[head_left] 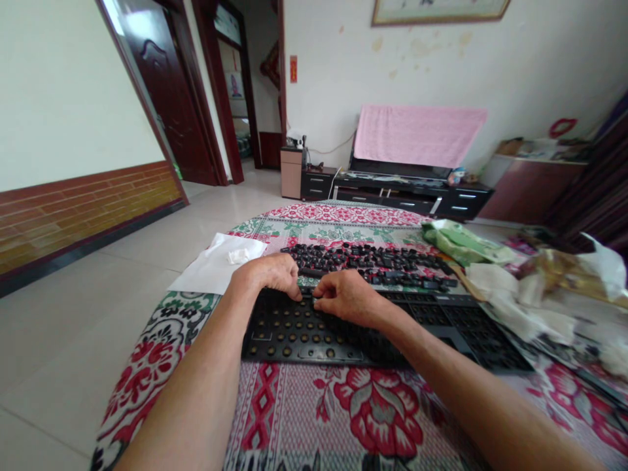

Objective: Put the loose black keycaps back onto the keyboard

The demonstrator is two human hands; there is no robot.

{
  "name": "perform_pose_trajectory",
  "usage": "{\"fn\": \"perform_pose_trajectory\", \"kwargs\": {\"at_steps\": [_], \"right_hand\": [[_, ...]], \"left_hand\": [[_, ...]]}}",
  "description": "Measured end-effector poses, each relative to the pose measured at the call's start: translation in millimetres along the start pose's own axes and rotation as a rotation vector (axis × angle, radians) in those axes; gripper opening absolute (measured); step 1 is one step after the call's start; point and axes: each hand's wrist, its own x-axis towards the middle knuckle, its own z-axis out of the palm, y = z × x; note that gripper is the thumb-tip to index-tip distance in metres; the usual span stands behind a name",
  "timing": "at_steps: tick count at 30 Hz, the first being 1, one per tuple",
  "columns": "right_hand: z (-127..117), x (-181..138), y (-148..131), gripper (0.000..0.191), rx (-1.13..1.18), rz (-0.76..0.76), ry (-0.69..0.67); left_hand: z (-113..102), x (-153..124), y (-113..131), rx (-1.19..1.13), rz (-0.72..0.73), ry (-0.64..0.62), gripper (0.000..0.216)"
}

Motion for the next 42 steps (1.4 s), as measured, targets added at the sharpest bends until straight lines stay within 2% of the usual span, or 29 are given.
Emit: {"fn": "perform_pose_trajectory", "kwargs": {"at_steps": [15,25,33,42], "right_hand": [[-0.1,3.1,-8.7,0.012,-0.096,-0.040,-0.026],[-3.9,6.1,-20.5,0.012,-0.196,0.004,-0.043],[1.6,5.1,-10.9,0.016,-0.138,0.023,-0.056],[-3.3,1.2,-19.2,0.015,-0.163,0.044,-0.061]], "left_hand": [[2.3,3.0,-3.2,-0.010,0.010,0.002,0.032],[1.7,2.5,-1.0,-0.001,-0.003,-0.007,0.032],[4.5,4.8,-5.3,-0.022,-0.001,0.018,0.033],[3.4,4.3,-4.4,0.003,-0.001,0.008,0.033]]}}
